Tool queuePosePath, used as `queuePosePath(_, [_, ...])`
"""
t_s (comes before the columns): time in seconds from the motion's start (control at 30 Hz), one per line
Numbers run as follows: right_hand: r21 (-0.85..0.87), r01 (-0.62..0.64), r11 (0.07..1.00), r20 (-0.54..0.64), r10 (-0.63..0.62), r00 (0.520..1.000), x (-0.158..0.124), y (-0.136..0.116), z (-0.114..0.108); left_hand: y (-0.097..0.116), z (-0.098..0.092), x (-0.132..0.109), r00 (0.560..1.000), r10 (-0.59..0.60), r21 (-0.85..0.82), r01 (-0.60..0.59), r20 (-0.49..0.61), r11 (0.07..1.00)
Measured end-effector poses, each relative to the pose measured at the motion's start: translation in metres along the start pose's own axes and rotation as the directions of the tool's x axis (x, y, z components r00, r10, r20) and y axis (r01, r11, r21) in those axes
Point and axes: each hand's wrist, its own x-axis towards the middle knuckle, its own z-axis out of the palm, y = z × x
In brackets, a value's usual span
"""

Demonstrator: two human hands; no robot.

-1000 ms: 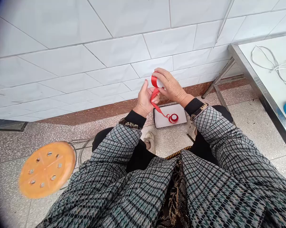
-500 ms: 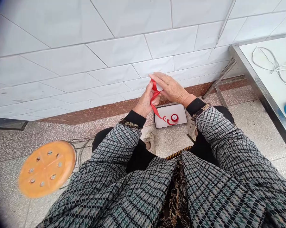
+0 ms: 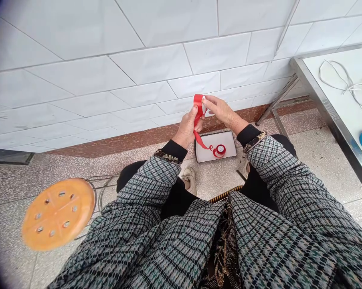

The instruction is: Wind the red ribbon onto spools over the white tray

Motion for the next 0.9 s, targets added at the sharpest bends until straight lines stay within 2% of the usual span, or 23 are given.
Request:
queuePosePath(0.3, [-0.105, 0.086, 0.991, -0.006, -0.088, 0.996, 0.010, 0.016, -0.001, 0.000, 0.001, 0.002, 0.999, -0.033, -0.003, 0.033, 0.036, 0.999])
queuePosePath(0.5, [-0.214, 0.129, 0.968, 0.018, -0.128, 0.992, 0.009, 0.015, -0.007, 0.005, 0.003, 0.000, 0.998, -0.040, 0.028, 0.039, 0.055, 0.999])
queuePosePath(0.63, [-0.329, 0.119, 0.937, -0.060, -0.147, 0.987, 0.012, 0.018, -0.008, 0.007, 0.006, -0.003, 0.996, -0.067, -0.014, 0.068, 0.053, 0.998])
queuePosePath(0.8, [-0.367, 0.118, 0.923, -0.178, -0.194, 0.965, 0.018, 0.023, -0.012, 0.000, 0.006, -0.001, 0.997, -0.067, -0.061, 0.070, 0.048, 0.996])
queuePosePath(0.9, [-0.401, 0.123, 0.908, -0.180, -0.209, 0.961, 0.019, 0.028, -0.014, -0.005, 0.005, 0.002, 0.998, -0.070, -0.066, 0.070, 0.004, 0.995])
